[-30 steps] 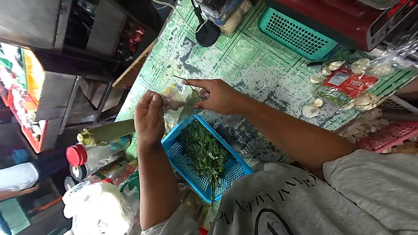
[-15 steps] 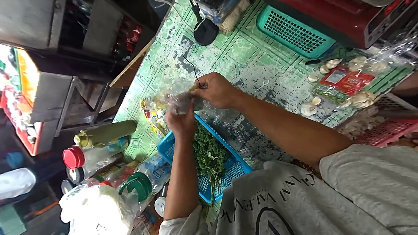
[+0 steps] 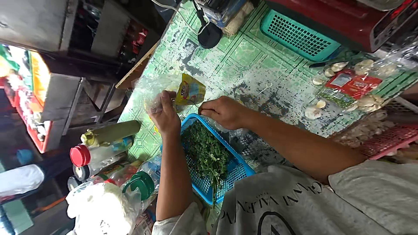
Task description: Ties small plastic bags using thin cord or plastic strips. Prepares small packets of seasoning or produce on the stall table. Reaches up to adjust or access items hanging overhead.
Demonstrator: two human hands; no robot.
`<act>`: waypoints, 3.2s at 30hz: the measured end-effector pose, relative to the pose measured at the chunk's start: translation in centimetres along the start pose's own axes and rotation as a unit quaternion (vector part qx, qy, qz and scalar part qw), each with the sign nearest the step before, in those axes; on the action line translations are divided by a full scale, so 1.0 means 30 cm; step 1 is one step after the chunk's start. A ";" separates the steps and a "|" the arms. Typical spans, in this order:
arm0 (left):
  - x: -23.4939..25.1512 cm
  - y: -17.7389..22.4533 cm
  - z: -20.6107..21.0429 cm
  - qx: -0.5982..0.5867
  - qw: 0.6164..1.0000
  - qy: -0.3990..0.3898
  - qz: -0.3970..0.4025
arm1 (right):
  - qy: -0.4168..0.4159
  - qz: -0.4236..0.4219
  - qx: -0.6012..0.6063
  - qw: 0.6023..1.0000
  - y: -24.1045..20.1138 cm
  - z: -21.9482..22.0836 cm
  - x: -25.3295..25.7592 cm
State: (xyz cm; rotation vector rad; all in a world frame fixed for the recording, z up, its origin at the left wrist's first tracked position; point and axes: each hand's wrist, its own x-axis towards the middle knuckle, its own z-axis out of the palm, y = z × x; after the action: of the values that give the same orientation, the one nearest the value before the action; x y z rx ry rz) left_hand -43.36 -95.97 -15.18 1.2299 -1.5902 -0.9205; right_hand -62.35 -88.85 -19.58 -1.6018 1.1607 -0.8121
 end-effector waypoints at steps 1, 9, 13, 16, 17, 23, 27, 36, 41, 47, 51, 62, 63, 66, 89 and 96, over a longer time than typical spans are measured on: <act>-0.001 0.002 0.003 0.001 1.000 0.004 -0.003 | 0.000 0.002 0.003 1.000 -0.002 -0.002 0.003; -0.046 0.040 0.021 0.036 0.999 -0.006 0.013 | 0.001 0.028 -0.003 1.000 -0.006 -0.011 0.019; -0.062 0.029 0.010 0.090 0.994 -0.005 0.059 | -0.029 0.062 -0.013 0.998 -0.019 -0.016 0.027; -0.059 0.031 0.014 0.170 0.976 -0.016 0.133 | -0.037 0.078 0.000 0.996 -0.019 -0.014 0.034; -0.061 0.032 0.018 0.219 0.960 -0.011 0.172 | -0.037 0.077 0.002 0.996 -0.019 -0.011 0.035; -0.169 0.023 0.083 0.316 0.916 -0.073 0.237 | -0.018 0.110 0.002 0.994 -0.052 -0.011 -0.008; -0.203 0.030 0.020 0.136 0.969 -0.190 0.082 | 0.015 0.057 0.007 0.998 0.036 0.008 -0.032; -0.121 0.070 0.019 -0.077 0.977 -0.195 -0.049 | -0.054 0.085 0.047 0.994 -0.033 -0.035 -0.079; -0.131 0.178 0.034 -0.036 0.975 -0.218 0.006 | 0.166 0.001 0.004 0.986 0.001 -0.209 -0.133; -0.049 0.241 0.041 -0.054 0.965 -0.252 0.044 | 0.041 -0.054 0.114 0.991 -0.077 -0.166 -0.085; 0.065 0.130 -0.009 -0.088 0.937 -0.339 0.011 | 0.054 -0.046 -0.011 0.997 0.001 -0.084 -0.036; 0.319 -0.598 0.003 0.495 0.787 -0.298 -0.216 | 0.111 0.057 0.076 0.989 0.046 -0.037 -0.034; 0.312 -0.634 0.016 0.507 0.783 -0.291 -0.215 | 0.109 0.058 0.082 0.989 0.050 -0.042 -0.032; 0.300 -0.619 -0.006 0.464 0.816 -0.238 -0.250 | 0.108 0.068 0.095 0.987 0.059 -0.045 -0.033; 0.050 0.039 -0.076 -0.186 0.977 0.010 -0.107 | 0.004 0.121 0.046 0.992 -0.018 0.022 0.054; 0.041 0.009 -0.078 -0.185 0.977 0.037 -0.104 | -0.005 0.113 0.040 0.993 -0.012 0.018 0.049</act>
State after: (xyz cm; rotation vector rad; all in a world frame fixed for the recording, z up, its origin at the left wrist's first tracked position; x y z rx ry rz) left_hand -41.36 -97.19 -13.92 1.1615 -1.1779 -1.2261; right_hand -61.28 -90.03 -19.45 -1.3785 1.2603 -0.6918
